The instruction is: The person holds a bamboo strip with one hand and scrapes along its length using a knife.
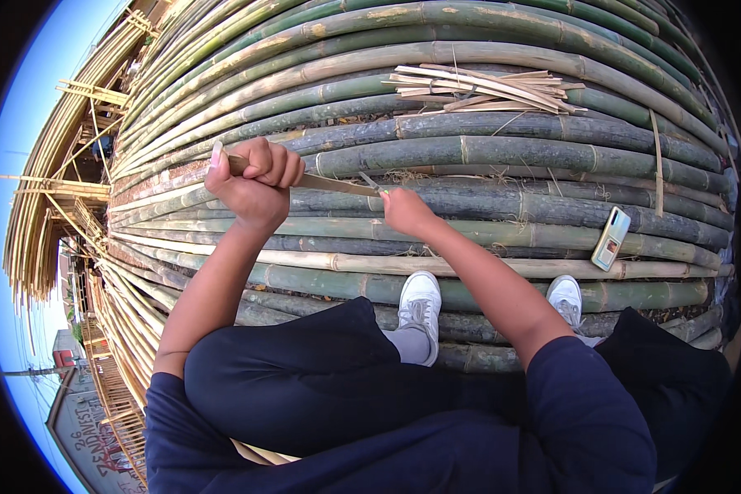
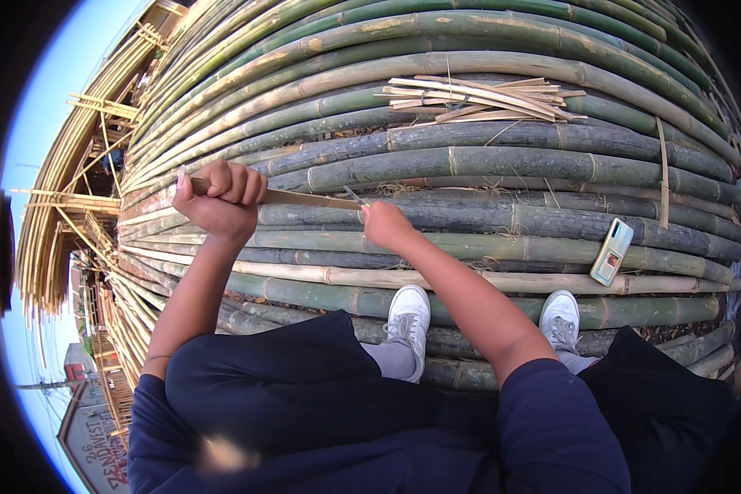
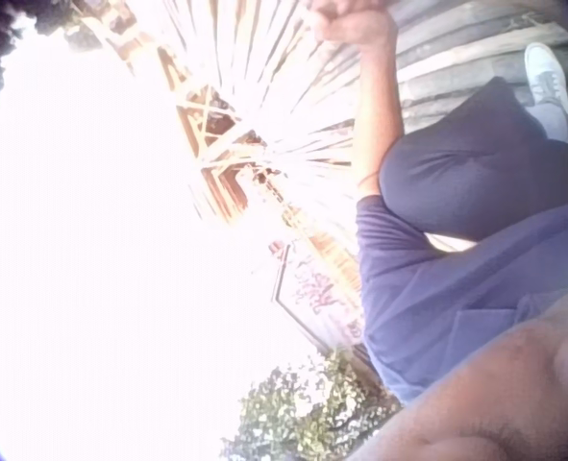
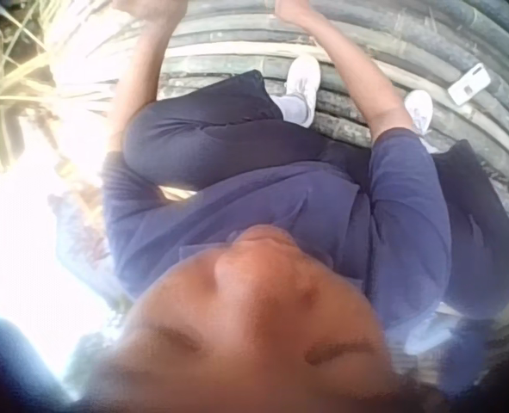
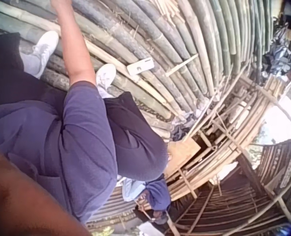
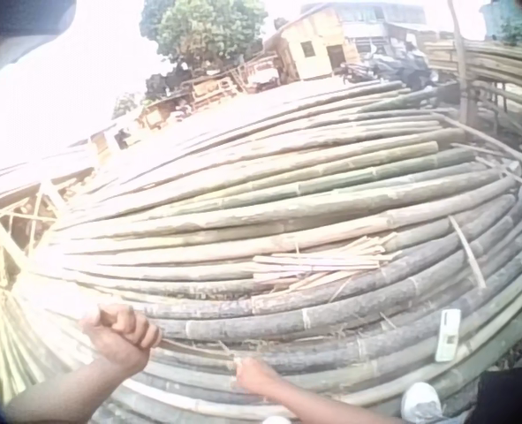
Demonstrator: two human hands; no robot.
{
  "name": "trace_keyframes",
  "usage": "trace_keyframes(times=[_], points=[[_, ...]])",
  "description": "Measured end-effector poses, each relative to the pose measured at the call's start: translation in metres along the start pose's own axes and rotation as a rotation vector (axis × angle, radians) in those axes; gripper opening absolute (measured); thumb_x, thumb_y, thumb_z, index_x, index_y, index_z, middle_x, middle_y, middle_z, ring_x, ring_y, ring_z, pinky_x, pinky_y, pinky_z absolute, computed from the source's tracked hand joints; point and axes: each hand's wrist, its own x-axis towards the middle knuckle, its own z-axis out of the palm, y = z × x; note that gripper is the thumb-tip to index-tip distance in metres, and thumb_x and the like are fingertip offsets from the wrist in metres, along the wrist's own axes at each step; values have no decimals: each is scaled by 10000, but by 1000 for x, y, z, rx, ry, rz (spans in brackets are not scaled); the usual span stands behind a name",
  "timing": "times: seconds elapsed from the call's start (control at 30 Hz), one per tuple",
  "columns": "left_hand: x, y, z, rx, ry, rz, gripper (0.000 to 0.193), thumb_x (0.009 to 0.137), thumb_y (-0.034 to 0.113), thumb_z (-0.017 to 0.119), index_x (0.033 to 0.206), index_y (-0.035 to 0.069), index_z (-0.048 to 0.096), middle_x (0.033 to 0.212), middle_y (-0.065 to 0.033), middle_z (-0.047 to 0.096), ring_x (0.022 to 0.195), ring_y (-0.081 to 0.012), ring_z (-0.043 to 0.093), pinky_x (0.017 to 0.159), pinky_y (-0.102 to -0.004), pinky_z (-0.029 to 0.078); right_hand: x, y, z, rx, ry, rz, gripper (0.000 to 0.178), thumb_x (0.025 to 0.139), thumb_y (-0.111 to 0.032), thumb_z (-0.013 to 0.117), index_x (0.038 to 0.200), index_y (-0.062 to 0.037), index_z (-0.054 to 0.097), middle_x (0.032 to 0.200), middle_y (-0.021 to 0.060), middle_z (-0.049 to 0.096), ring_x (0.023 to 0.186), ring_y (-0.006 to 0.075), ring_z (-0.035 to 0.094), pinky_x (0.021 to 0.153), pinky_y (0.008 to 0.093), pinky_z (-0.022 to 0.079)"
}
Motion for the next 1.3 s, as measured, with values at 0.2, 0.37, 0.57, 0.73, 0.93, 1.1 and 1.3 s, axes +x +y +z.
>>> trace_keyframes(times=[0.2, 0.37, 0.57, 0.73, 0.93, 1.1, 1.3], points=[[-6, 5, -8, 65, -11, 32, 493, 791, 562, 337, 523, 162, 230, 429, 27, 182, 392, -120, 121, 420, -295, 143, -5, -34, -23, -5, -92, -69, 386, 912, -224, 432, 726, 71, 598, 723, 293, 586, 687, 460, 573, 662, 513, 453], [2, 1, -6, -19, 91, 4, 493, 784, 559, 349, 519, 163, 224, 426, 30, 169, 392, -121, 118, 423, -295, 145, -4, 10, 14, -41, 24, 67, 390, 919, -229, 420, 734, 60, 607, 713, 281, 586, 685, 450, 574, 662, 508, 458], [-3, 6, -10, 16, 104, 26, 500, 787, 569, 348, 521, 165, 222, 429, 31, 166, 395, -121, 116, 425, -293, 146, -4, -30, -27, 40, -50, -34, 390, 918, -237, 415, 746, 67, 588, 742, 293, 579, 736, 464, 563, 689, 511, 443], [3, 2, -1, -14, 115, 13, 504, 781, 578, 356, 525, 166, 223, 429, 32, 166, 395, -119, 118, 424, -293, 147, -9, -3, 8, 38, -6, 43, 401, 925, -244, 398, 743, 57, 591, 758, 288, 583, 735, 456, 562, 691, 504, 442], [-3, 4, -7, 29, 99, 6, 505, 779, 583, 356, 527, 165, 224, 430, 32, 165, 397, -119, 115, 424, -293, 144, 0, -41, -35, 12, -82, 30, 422, 927, -257, 392, 726, 52, 597, 743, 286, 589, 721, 442, 575, 688, 503, 453], [0, 4, -7, 3, 107, 30, 503, 784, 576, 356, 526, 164, 227, 430, 32, 166, 394, -120, 118, 421, -297, 140, -13, -52, -25, -20, -139, -32, 414, 920, -252, 411, 716, 50, 608, 728, 281, 593, 713, 432, 586, 675, 503, 463], [1, 2, -4, 22, 101, 24, 496, 793, 566, 349, 526, 165, 234, 429, 33, 168, 392, -121, 119, 420, -295, 146, -4, -22, -13, 5, -63, 43, 385, 921, -234, 421, 734, 49, 603, 680, 274, 583, 676, 442, 579, 655, 507, 458]])
